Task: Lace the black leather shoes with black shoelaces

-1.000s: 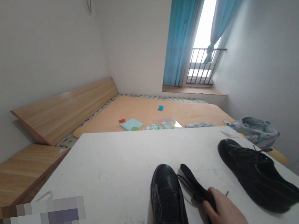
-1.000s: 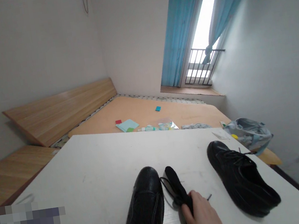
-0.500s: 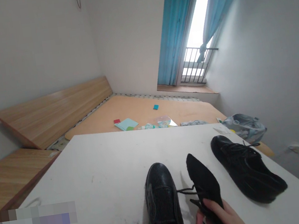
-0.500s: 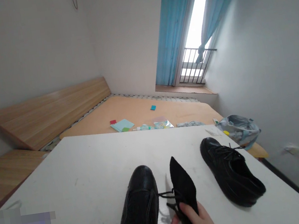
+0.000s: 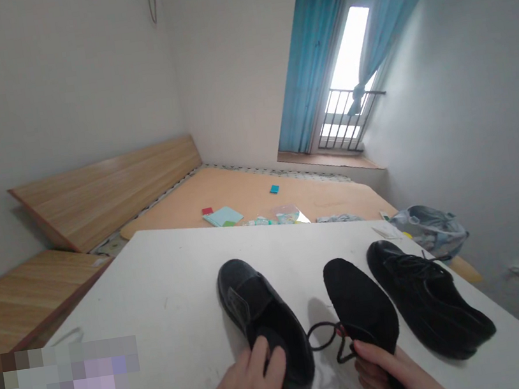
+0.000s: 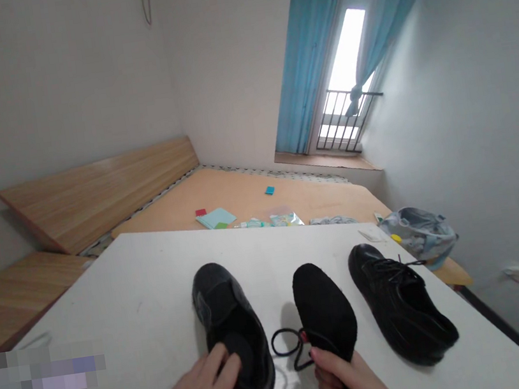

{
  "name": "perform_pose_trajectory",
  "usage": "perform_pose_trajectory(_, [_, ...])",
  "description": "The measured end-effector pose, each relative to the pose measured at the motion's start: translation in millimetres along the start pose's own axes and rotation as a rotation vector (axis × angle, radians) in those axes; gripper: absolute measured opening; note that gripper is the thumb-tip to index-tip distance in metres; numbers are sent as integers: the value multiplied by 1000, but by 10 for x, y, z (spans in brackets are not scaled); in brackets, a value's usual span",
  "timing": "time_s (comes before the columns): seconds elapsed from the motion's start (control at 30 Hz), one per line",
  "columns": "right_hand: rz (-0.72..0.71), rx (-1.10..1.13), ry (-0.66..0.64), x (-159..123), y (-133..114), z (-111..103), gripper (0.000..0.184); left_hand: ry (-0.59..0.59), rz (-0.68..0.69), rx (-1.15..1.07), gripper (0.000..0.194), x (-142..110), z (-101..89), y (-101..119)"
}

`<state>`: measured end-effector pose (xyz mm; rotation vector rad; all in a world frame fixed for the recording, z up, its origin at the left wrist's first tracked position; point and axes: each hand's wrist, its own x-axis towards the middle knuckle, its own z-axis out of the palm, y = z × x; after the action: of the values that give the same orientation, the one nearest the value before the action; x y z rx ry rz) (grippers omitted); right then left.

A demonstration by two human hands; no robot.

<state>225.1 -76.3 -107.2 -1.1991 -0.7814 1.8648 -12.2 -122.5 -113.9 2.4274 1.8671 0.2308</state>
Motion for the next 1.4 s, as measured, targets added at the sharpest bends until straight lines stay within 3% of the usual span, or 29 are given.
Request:
perform_pose_trajectory(0.13, [56,48,-21,-26,-133,107,48,38,-322,74,36,343,-255,-233])
perform_pose_trajectory(0.27, [49,97,-105,60,-184,218,41,78,-463,119,23,639,-418,-568])
perform_pose_trajectory(0.5, [-9,4,-209,177,-240,498,38,128,-586,151,26,1066,-525,-1078])
perform_pose_trajectory(0.63, [-53,-114,-219,187,-374,687,41,146,-618,149,30,1280,-585,-1256])
perform_pose_trajectory(0.73, [-140,-248,-236,199,-621,906,39,170,-627,155,40,1289,-617,-1151])
perform_pose_trajectory(0.83, [-269,-311,-351,203,-998,1260,35,207,-591,171,60,1095,-554,-778])
perform_pose_trajectory(0.97, [-457,-354,-726,230,-1472,1977,22,150,-412,137,63,682,-214,-205])
perform_pose_trajectory(1.03, [-639,-541,-821,326,-1523,2375,27,197,-207,96,60,525,41,-41])
perform_pose_trajectory(1.07, [-756,-735,-805,410,-1472,2555,30,244,-98,60,58,476,172,1])
perform_pose_trajectory(1.1, [-868,-965,-685,521,-1368,2710,30,273,-13,17,53,450,298,23])
perform_pose_trajectory(1.2, [-846,-1225,-583,972,-831,2965,25,284,-27,-87,39,479,581,6])
perform_pose_trajectory(1.33, [-788,-1556,-501,1544,-116,2900,32,264,-8,-132,32,550,693,-105])
perform_pose_trajectory(1.4, [-801,-1654,-477,1682,59,2835,64,265,0,-167,28,537,701,-182])
